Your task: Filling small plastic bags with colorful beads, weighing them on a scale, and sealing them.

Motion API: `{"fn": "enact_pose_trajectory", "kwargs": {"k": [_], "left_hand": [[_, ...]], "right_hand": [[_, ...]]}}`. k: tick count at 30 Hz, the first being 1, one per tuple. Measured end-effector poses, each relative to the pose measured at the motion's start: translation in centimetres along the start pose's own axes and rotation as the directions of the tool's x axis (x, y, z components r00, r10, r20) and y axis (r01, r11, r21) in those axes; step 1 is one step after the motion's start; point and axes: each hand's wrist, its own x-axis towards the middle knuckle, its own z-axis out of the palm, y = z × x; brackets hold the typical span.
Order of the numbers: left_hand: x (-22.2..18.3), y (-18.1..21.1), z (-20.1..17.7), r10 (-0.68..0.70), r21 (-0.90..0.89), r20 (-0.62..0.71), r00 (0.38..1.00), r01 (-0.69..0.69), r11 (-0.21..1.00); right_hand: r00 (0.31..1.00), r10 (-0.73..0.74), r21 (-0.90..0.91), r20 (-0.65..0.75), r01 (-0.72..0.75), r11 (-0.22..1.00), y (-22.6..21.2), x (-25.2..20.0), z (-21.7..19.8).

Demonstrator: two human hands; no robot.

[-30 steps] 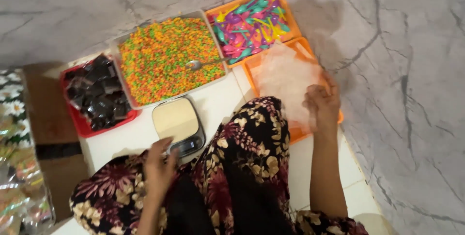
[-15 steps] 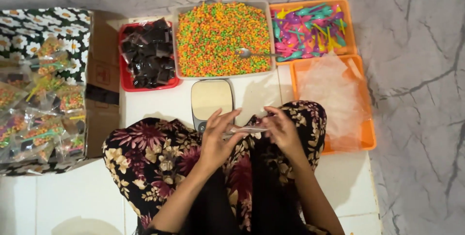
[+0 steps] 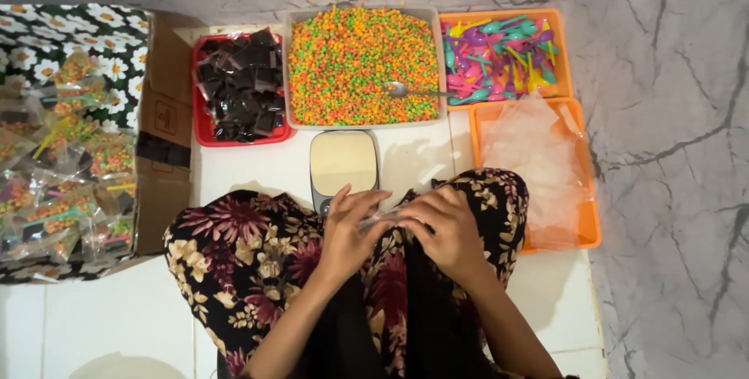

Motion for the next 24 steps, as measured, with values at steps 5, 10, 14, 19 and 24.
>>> {"fn": "enact_pose_trajectory", "kwargs": {"k": [5, 10, 14, 19, 24], "left_hand": [[1.0, 0.8, -2.5, -0.063, -0.204, 0.38, 0.923, 0.15, 0.967], [0.9, -1.5, -1.1, -0.115, -0.412, 0.561, 0.82, 0.397, 0.82], [2.1, -2.9, 0.9, -0.138, -0.331, 0.506, 0.852, 0.339, 0.881], [3.6, -3.6, 2.5, -0.212, -0.397, 0.361, 0.908, 0.355, 0.846], [4.9, -4.3, 2.4, -0.322, -0.266, 0.28, 0.904, 0.395, 0.879]], "right_hand": [[0.995, -0.05, -0.068, 0.091, 0.056, 0.996, -1.1, 0.9, -0.2], [0.967, -0.085, -0.104, 0.242, 0.113, 0.988, -1.0, 1.3, -1.0], [0.967, -0.059, -0.143, 0.248, 0.097, 0.985, -0.3, 2.2, -1.6], [0.987, -0.027, 0.116, 0.161, 0.008, 0.993, 3.5, 2.8, -1.0], [0.898, 0.392, 0.251, -0.2, -0.34, 0.906, 14.5, 5.1, -0.3]]}}
